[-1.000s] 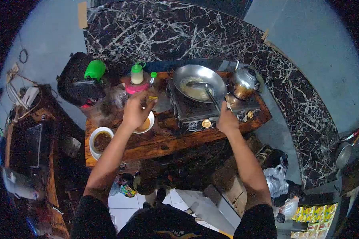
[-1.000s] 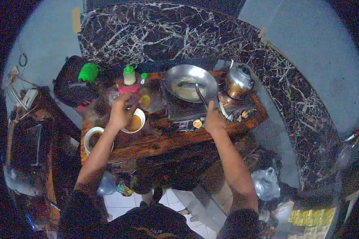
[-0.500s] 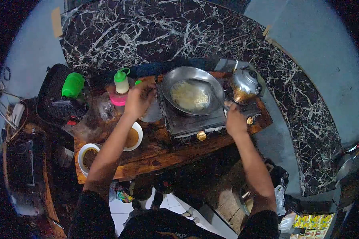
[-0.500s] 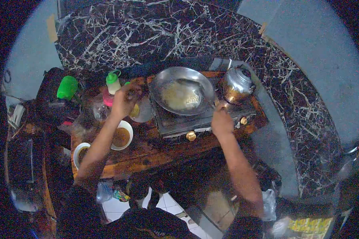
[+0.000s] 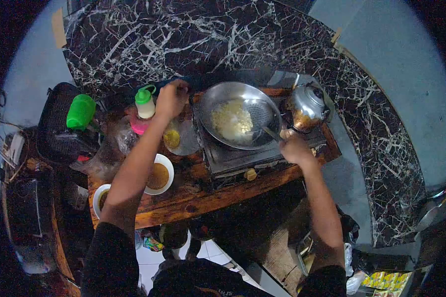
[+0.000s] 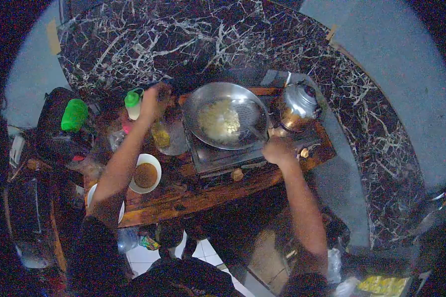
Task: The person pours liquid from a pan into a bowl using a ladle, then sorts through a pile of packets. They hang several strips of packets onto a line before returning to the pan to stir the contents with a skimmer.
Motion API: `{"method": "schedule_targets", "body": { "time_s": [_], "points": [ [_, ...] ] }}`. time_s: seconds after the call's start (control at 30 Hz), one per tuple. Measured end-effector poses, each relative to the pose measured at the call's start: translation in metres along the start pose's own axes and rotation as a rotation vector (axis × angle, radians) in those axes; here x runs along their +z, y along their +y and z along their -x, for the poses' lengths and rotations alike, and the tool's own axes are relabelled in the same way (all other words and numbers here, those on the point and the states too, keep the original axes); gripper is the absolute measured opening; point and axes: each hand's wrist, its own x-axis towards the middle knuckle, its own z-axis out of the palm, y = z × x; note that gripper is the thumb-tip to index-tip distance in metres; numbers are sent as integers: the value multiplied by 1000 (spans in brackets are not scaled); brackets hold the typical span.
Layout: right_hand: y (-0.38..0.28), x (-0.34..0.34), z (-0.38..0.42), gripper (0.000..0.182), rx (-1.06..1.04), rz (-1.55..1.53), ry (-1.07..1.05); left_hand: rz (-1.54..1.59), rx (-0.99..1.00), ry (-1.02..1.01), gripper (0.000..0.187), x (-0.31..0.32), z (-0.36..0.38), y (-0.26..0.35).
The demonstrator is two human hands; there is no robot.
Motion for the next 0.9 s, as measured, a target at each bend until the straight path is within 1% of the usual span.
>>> {"method": "schedule_targets", "body": {
  "time_s": [0.03,0.1,0.13,0.2,0.23,0.27,0.3,0.33,0.4,0.43,0.5,0.53,0.57,0.6,0.7,0.73,0.8,0.83,0.9],
  "points": [
    [-15,-16,2,42,0,2,-2,-52,22,15,20,-2,-3,3],
    [-44,-42,6,47,270,-291,-220,-105,44,27,20,-4,-7,8],
    [-40,-37,5,47,271,-293,-222,-68,63,46,20,-4,-9,10],
    [-36,-27,2,51,162,-282,-96,-35,79,62,20,-5,-9,11],
    [-37,-27,3,51,160,-284,-99,-31,101,82,20,-5,-8,12],
    [-38,-29,5,50,121,-273,-5,-26,122,102,20,-6,-7,12],
    [-42,-33,9,49,82,-262,88,-28,119,100,20,-6,-6,11],
    [-44,-34,11,49,80,-264,87,-48,82,74,20,-7,-7,11],
    [-48,-38,16,40,105,-112,167,-67,47,52,20,-7,-12,6],
    [-49,-39,20,40,104,-112,168,-39,49,74,20,-5,-13,-1],
    [-54,-42,27,37,-8,-69,329,-12,51,97,20,-5,-16,-10],
    [-59,-50,31,37,-9,-69,328,8,103,128,20,-6,-16,-13],
    [-66,-61,36,36,61,-80,249,28,155,160,21,-7,-15,-15],
    [-71,-70,39,35,130,-89,170,28,154,160,21,-9,-15,-12],
    [-69,-80,38,34,141,-29,173,79,155,152,20,-16,-12,-9],
    [-69,-79,38,34,136,-30,170,83,148,155,20,-15,-11,-10],
    [-68,-80,35,36,115,-49,79,88,139,163,20,-15,-10,-10],
    [-66,-75,33,36,112,-47,79,52,121,141,20,-14,-9,-9],
    [-62,-49,25,36,29,13,165,19,101,117,20,-14,-6,-8]
  ]
}}
